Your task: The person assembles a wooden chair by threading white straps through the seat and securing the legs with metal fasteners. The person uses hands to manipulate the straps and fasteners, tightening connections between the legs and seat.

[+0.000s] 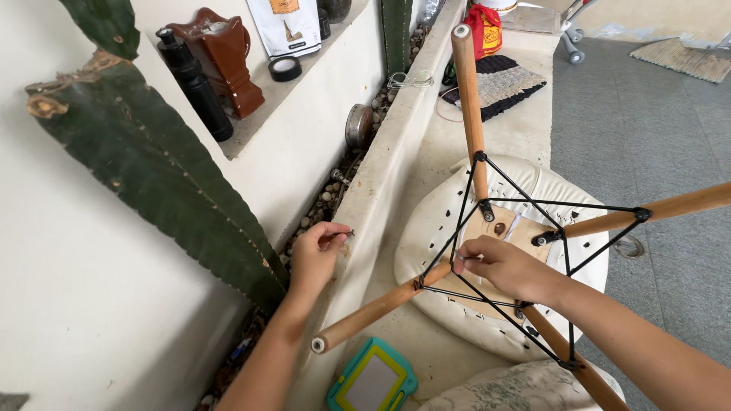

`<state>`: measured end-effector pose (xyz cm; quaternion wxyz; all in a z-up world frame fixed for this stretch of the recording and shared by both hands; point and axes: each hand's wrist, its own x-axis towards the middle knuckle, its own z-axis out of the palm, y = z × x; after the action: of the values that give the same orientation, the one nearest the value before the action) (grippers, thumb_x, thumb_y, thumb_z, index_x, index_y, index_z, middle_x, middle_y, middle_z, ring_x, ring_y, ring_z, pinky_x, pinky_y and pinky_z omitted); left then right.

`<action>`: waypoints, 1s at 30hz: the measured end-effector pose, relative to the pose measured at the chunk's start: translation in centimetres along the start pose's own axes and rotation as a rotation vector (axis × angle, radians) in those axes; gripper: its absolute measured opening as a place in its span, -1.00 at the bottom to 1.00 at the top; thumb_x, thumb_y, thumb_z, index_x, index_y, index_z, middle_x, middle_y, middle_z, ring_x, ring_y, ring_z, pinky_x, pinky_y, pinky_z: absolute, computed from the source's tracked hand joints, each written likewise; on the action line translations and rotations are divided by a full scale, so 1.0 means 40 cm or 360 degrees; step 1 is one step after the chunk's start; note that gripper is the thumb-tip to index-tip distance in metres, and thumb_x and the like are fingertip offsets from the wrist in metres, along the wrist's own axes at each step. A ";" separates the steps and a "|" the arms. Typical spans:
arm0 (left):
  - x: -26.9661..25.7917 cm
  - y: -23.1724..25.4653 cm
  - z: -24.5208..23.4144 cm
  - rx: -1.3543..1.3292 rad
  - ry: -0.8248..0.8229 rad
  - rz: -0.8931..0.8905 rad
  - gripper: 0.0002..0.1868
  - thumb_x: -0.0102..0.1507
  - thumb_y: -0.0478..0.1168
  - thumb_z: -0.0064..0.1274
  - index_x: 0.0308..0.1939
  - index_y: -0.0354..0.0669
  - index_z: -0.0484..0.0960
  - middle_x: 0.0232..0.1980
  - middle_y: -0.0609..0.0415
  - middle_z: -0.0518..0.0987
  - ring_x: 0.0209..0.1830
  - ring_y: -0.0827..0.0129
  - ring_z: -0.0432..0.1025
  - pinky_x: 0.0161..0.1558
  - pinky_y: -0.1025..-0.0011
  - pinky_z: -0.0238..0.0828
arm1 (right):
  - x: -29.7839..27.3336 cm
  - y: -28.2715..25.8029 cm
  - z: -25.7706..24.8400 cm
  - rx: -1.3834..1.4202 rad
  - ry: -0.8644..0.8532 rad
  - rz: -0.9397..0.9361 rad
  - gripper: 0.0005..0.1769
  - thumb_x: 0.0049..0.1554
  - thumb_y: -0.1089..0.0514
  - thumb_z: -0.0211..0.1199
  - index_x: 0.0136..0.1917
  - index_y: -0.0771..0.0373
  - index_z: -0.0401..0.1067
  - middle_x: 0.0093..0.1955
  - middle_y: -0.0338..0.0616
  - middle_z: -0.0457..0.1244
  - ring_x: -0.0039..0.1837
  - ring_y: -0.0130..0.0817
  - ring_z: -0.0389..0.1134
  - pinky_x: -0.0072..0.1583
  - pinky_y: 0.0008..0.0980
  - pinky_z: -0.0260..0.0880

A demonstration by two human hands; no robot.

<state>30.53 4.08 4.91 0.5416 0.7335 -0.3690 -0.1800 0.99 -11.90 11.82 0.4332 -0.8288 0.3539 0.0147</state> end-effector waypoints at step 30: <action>0.143 0.006 0.015 0.0418 -0.0103 0.0118 -0.93 0.28 -0.26 0.09 -0.21 -0.08 0.67 0.18 0.13 0.66 0.25 0.21 0.47 0.46 -0.07 -0.14 | 0.064 0.045 -0.060 0.0684 0.0305 0.0049 -0.83 0.02 0.17 0.46 -0.10 0.27 0.65 -0.18 -0.28 0.43 -0.16 -0.56 0.28 -0.03 -0.51 0.32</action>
<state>33.83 -0.57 5.71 0.4351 0.7778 -0.4335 -0.1335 1.15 -15.79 11.18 0.5638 -0.7096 0.4011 -0.1331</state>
